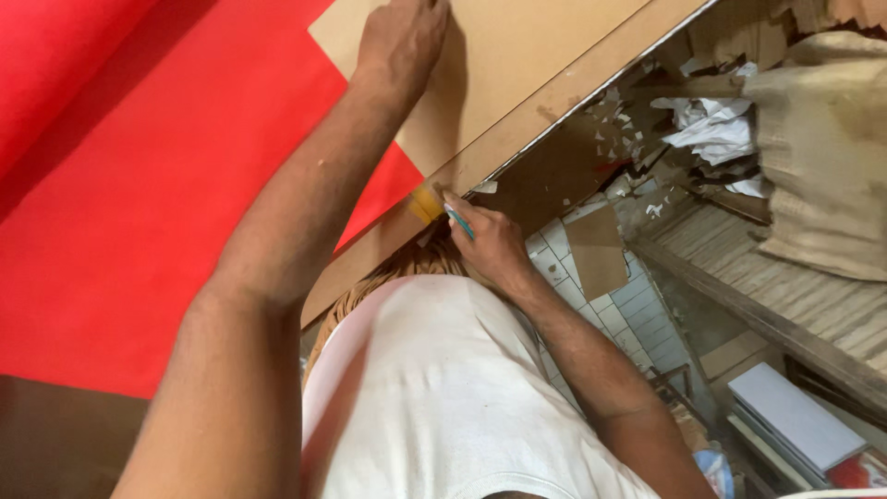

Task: The person unrolls a roll of red paper across a workbench, aligns a rectangular cardboard sheet on top as a guide, and cuts the red paper along the cardboard edge using a utility knife. They reposition the cardboard and paper and continue cutting, then handle the cut piece.

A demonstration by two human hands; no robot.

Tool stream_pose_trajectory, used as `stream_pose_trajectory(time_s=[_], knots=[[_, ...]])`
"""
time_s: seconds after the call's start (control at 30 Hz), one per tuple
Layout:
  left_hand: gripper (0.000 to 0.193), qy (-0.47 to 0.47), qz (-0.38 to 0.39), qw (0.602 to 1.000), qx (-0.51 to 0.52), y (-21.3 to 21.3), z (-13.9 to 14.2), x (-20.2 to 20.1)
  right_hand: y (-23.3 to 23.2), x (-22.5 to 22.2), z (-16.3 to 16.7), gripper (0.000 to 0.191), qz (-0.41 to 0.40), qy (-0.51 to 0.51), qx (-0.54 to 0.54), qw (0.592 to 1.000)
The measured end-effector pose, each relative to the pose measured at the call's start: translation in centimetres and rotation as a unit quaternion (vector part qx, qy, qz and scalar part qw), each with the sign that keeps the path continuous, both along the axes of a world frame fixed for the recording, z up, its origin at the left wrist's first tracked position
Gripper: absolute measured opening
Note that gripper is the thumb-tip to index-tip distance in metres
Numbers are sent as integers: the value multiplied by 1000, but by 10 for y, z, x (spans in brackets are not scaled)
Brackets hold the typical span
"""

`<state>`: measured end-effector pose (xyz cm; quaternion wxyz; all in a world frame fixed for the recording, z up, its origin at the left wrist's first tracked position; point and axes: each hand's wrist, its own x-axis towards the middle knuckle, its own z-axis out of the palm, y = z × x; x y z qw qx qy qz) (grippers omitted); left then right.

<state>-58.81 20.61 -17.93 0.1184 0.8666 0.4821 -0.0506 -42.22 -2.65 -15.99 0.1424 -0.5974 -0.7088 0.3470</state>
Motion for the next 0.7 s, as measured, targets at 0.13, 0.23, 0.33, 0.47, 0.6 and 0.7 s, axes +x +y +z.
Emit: stream_pose_trajectory(time_s=[0.13,0.23,0.33,0.47,0.6,0.7], knots=[[54,-303,78,940,134,-60,18,-21,15,8,40,55,-92,45,23,995],[46,-476,287,821,-131,-131,39,-14,41,-4,69,69,-77,78,47,993],[50,-606,327,642,-336,-179,59,-29,54,-14,104,73,59,95,-61,992],[41,-550,486,614,-292,-211,53,-58,71,8,126,58,9,64,68,996],[53,-492,460,725,-143,-210,28,-88,119,75,103,58,-116,-16,110,987],[77,-198,405,892,-24,-207,16,-89,163,142,74,66,-202,-59,145,967]])
